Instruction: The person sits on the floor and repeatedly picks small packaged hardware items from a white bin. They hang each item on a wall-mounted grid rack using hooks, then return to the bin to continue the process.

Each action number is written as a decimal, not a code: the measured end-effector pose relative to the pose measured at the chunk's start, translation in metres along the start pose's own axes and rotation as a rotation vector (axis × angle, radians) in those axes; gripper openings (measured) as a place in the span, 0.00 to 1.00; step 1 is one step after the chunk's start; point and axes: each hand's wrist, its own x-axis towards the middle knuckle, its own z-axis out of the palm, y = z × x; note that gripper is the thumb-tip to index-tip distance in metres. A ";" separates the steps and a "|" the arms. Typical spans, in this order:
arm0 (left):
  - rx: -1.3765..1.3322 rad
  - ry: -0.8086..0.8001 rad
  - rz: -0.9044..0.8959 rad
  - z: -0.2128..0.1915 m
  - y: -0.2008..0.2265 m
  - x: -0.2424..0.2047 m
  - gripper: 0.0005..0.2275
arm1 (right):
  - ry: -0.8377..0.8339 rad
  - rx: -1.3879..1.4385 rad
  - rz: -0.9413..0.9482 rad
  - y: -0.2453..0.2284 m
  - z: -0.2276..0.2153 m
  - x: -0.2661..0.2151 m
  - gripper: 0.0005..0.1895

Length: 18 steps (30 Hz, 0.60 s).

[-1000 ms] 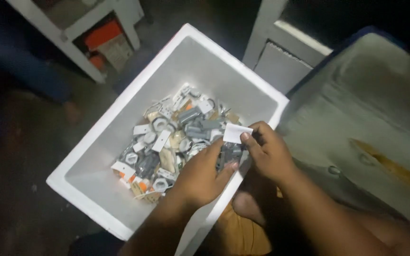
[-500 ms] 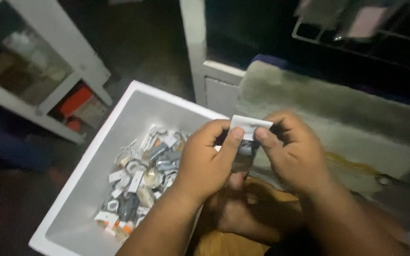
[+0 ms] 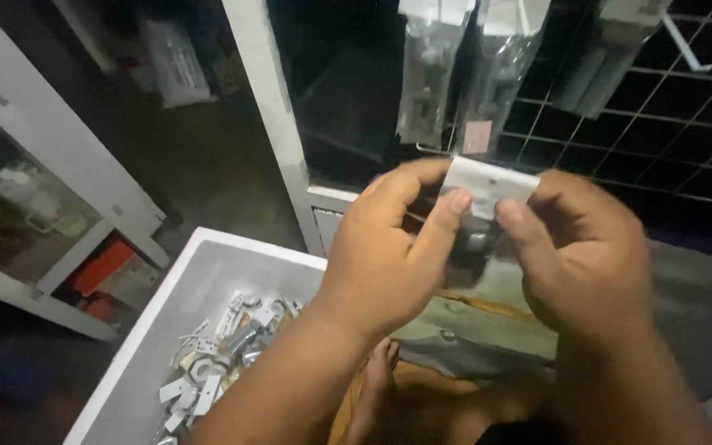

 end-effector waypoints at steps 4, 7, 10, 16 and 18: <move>-0.058 0.027 0.070 0.006 0.012 0.007 0.23 | 0.110 -0.150 -0.011 -0.015 -0.009 0.024 0.08; -0.023 0.033 0.127 0.008 0.021 0.020 0.25 | 0.138 -0.202 -0.011 -0.023 -0.012 0.044 0.09; 0.003 0.013 0.096 0.011 0.023 0.034 0.27 | 0.137 -0.213 0.043 -0.031 -0.012 0.057 0.11; 0.031 0.027 0.106 0.018 0.017 0.056 0.28 | 0.137 -0.248 0.105 -0.031 -0.010 0.084 0.11; 0.038 0.022 0.113 0.019 0.019 0.059 0.29 | 0.117 -0.247 0.115 -0.031 -0.009 0.089 0.11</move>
